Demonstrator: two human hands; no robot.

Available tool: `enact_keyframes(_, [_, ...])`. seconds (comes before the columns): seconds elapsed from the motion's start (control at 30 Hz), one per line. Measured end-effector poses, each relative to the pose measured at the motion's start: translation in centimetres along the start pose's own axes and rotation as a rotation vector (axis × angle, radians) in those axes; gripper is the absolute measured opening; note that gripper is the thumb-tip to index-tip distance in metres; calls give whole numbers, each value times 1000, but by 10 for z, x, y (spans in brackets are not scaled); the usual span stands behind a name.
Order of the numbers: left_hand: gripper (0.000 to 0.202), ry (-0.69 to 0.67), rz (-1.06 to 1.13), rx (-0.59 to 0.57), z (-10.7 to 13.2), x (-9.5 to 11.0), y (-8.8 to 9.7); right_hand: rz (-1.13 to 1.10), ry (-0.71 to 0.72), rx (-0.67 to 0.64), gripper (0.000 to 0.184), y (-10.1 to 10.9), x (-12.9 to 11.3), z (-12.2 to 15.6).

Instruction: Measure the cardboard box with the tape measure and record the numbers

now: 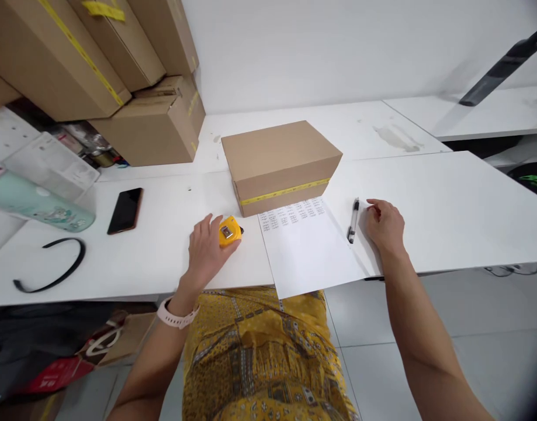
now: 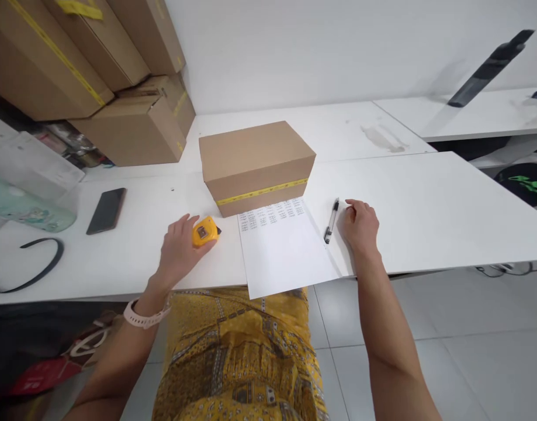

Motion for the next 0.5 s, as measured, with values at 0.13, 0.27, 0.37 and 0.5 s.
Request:
enact_keyframes(0.13, [61,39,120,-77,1,-6,-12,-34,-21,155,35,20,-17,8])
enact_keyframes(0.27, [52,-43,493,-203,30,32,-17,-224,109,120,31,36,-86,50])
enact_keyframes(0.37, [48,-250,790,-458,62,79,-21,-648,181,-462,33,3,-154,99])
enact_keyframes(0.5, [58,-318,903,-604,87,106,-24,-978,139,-930,48,-21,-208,160])
Point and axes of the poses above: each hand's wrist, its own z-axis away from the middle knuckle, its own y-axis out of the back of the hand, x = y × z, the point moved 8 cm from there along -z, towards the middle knuckle, and after that the axes turned 15 degrees about -x, right-handed, at the moved point
